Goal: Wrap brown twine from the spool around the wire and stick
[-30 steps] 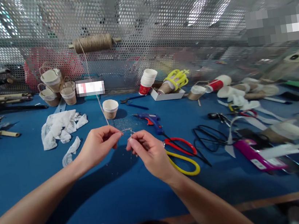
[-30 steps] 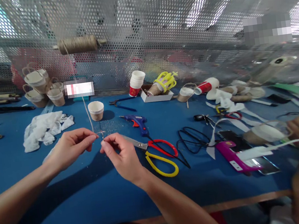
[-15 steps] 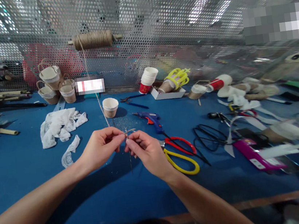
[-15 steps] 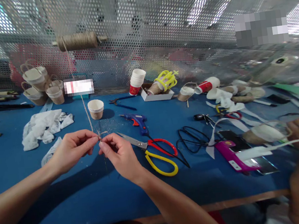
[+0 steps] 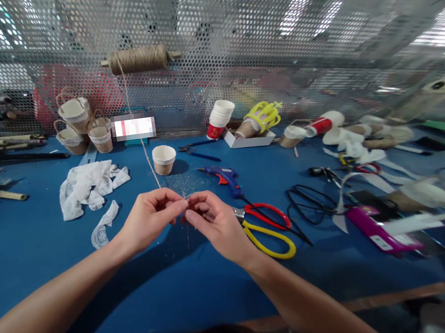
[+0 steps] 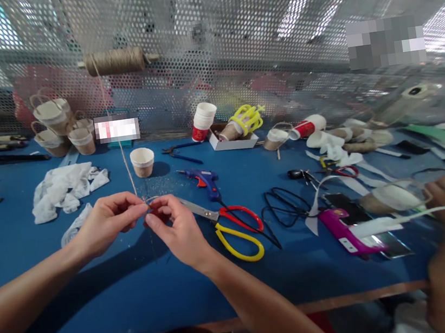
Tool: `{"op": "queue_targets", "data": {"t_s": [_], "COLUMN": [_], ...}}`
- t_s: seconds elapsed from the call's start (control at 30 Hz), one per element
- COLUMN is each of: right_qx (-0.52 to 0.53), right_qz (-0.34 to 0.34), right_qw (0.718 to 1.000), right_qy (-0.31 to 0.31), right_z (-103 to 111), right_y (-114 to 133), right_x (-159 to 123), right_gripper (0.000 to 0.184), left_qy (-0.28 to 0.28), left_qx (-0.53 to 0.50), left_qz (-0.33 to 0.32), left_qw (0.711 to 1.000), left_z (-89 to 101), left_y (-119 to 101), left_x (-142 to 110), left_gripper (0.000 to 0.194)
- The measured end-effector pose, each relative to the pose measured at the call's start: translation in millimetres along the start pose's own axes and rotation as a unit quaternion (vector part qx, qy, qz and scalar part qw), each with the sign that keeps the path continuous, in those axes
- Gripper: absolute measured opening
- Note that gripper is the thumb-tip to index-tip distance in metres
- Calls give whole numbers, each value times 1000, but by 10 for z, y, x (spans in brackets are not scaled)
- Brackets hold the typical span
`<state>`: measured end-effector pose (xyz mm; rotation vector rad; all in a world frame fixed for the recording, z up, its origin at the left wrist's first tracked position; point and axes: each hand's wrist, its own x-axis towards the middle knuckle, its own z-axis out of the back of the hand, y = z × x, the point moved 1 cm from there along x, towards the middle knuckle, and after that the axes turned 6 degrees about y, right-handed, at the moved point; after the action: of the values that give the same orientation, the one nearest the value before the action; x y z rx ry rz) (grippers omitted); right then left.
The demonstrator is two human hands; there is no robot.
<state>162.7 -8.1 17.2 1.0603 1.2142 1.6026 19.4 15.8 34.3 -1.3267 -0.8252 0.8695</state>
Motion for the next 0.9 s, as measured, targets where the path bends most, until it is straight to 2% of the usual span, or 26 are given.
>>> {"op": "queue_targets", "data": {"t_s": [0.27,0.53,0.9], "right_qx": [6,-8,-7], "right_qz": [10,17,25], "right_qw": [1000,1000,1000], "right_qy": [4,-10,12], "right_z": [14,29,25], "right_y": [48,43,43], "right_x": [-3,-4,-16], "right_gripper": [28,30,36], "left_qy": [7,-17,-34], "left_qx": [11,7,13], "left_qz": [10,9,9], "left_qw": [1000,1000,999], "left_z": [5,21,32], "left_y": [0,-4,-3], "left_x": [-3,-5,7], "left_gripper": [17,17,17]}}
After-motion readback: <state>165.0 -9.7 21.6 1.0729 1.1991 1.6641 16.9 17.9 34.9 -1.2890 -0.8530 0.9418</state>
